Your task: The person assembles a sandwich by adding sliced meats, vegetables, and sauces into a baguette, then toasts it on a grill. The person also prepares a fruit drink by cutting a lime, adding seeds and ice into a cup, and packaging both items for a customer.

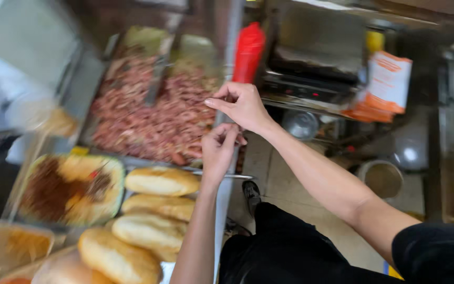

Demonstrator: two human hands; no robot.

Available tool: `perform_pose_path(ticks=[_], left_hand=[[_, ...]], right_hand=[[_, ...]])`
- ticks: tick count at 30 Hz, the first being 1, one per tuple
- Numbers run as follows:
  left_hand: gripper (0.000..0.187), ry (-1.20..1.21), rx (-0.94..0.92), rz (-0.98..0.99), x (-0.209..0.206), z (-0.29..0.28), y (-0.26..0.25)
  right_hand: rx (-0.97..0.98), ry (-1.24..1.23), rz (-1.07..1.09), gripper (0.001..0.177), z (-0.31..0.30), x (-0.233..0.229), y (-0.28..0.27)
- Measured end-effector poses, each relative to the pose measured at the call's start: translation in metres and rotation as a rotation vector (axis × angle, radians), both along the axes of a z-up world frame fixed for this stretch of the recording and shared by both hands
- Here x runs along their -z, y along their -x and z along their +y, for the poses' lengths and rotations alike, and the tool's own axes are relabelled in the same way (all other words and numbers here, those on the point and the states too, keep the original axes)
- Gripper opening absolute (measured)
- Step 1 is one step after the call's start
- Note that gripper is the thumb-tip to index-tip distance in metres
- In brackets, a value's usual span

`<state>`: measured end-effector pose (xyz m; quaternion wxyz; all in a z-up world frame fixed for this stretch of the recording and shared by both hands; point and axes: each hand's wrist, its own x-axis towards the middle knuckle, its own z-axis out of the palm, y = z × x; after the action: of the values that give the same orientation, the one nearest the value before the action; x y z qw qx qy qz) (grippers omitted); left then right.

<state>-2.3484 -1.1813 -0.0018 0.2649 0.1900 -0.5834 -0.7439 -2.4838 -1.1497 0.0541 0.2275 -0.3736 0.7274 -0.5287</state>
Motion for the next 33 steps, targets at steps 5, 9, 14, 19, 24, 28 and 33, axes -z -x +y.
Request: perform_pose_path(ticks=[5,9,14,19,24,28,33], left_hand=[[0.032,0.029,0.332,-0.176,-0.008,0.078,0.089],[0.053,0.030,0.444,-0.058,-0.002,0.138,0.161],[0.047,0.007,0.506,-0.154,0.032,0.202,0.255],[0.039,0.022,0.517,-0.268,0.065,0.236,0.305],[0.036,0.054,0.441,-0.266,0.068,0.245,0.328],[0.037,0.189,0.390,-0.329,0.056,0.252,0.340],[0.054,0.766,0.092,-0.079,0.031,0.259,0.345]], right_hand=[[0.473,0.090,-0.055,0.029,0.178,0.079,0.132],[0.865,0.057,0.094,0.026,0.317,0.175,0.227],[1.202,-0.364,0.229,0.033,0.401,0.239,0.347],[1.270,-0.631,0.054,0.038,0.405,0.245,0.397],[1.232,-0.640,0.120,0.025,0.407,0.230,0.397],[1.200,-0.547,0.348,0.019,0.407,0.206,0.379],[0.904,-0.033,0.162,0.032,0.381,0.146,0.351]])
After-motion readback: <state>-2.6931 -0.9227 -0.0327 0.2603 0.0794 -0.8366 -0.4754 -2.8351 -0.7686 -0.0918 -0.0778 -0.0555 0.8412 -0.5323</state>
